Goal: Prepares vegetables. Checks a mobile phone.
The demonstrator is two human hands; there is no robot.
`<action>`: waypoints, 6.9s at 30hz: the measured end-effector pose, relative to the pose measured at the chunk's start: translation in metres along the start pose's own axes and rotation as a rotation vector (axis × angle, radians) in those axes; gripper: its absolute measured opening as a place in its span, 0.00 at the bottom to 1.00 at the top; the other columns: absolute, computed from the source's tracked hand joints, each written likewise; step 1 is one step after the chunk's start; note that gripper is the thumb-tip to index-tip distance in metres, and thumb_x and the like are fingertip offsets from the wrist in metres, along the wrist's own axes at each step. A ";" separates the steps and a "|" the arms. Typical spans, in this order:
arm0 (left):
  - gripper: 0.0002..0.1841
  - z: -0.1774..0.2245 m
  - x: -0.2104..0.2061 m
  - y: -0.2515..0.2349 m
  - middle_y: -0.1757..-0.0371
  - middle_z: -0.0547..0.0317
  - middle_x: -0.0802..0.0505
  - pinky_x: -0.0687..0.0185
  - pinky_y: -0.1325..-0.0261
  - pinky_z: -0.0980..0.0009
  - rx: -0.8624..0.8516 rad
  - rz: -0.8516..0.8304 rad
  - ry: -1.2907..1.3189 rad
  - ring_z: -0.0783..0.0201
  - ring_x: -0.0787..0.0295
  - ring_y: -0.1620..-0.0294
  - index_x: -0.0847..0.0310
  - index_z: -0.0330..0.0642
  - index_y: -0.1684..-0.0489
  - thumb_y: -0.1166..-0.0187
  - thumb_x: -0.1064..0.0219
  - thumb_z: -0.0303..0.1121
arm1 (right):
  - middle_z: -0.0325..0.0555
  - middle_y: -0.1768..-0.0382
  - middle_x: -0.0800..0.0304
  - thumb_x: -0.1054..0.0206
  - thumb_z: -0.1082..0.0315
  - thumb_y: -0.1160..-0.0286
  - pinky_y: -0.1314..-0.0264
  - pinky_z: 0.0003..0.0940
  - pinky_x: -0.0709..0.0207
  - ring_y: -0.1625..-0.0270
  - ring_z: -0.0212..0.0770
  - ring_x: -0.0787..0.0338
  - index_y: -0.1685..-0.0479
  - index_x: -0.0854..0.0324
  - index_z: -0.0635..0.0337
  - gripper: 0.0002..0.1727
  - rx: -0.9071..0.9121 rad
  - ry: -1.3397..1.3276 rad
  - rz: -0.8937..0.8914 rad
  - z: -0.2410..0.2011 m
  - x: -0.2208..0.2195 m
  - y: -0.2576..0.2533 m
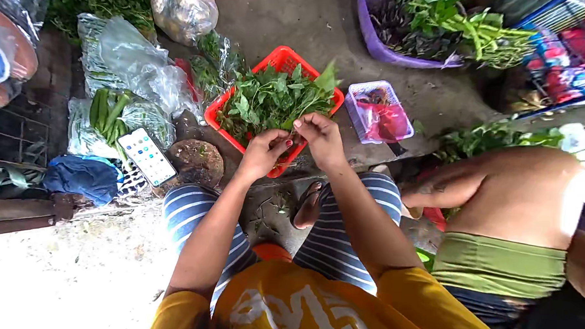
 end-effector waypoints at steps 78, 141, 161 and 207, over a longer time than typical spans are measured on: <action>0.12 -0.011 -0.006 -0.029 0.56 0.68 0.09 0.15 0.52 0.75 0.143 0.030 0.566 0.74 0.13 0.60 0.21 0.50 0.58 0.11 0.49 0.25 | 0.52 0.63 0.12 0.30 0.62 0.18 0.54 0.41 0.18 0.63 0.41 0.14 0.54 0.15 0.69 0.15 -0.202 0.237 -0.234 0.003 0.006 0.029; 0.14 -0.010 -0.015 -0.025 0.54 0.55 0.10 0.14 0.47 0.68 0.084 0.127 0.590 0.69 0.13 0.57 0.23 0.28 0.40 0.08 0.53 0.25 | 0.67 0.61 0.11 0.44 0.57 0.08 0.54 0.72 0.21 0.58 0.68 0.10 0.50 0.15 0.69 0.21 0.015 0.851 -0.357 0.015 0.000 0.037; 0.12 -0.024 -0.021 -0.010 0.87 0.76 0.34 0.49 0.90 0.86 0.398 -0.013 0.860 0.81 0.47 0.93 0.29 0.49 0.59 0.05 0.58 0.32 | 0.55 0.63 0.08 0.34 0.70 0.20 0.54 0.56 0.14 0.58 0.57 0.06 0.64 0.11 0.63 0.08 0.549 0.840 -0.438 0.000 -0.039 0.064; 0.20 -0.011 -0.004 -0.021 0.49 0.51 0.05 0.10 0.43 0.64 0.226 -0.022 0.738 0.61 0.05 0.52 0.24 0.33 0.32 0.08 0.62 0.26 | 0.62 0.58 0.10 0.33 0.73 0.22 0.53 0.53 0.13 0.57 0.59 0.07 0.57 0.15 0.71 0.07 0.388 0.731 0.042 0.005 -0.006 0.047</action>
Point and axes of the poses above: each hand's wrist, its own y-axis away from the middle knuckle, its own x-axis out of the back of the hand, z = x × y, the point moved 6 cm from there along -y, towards the middle knuckle
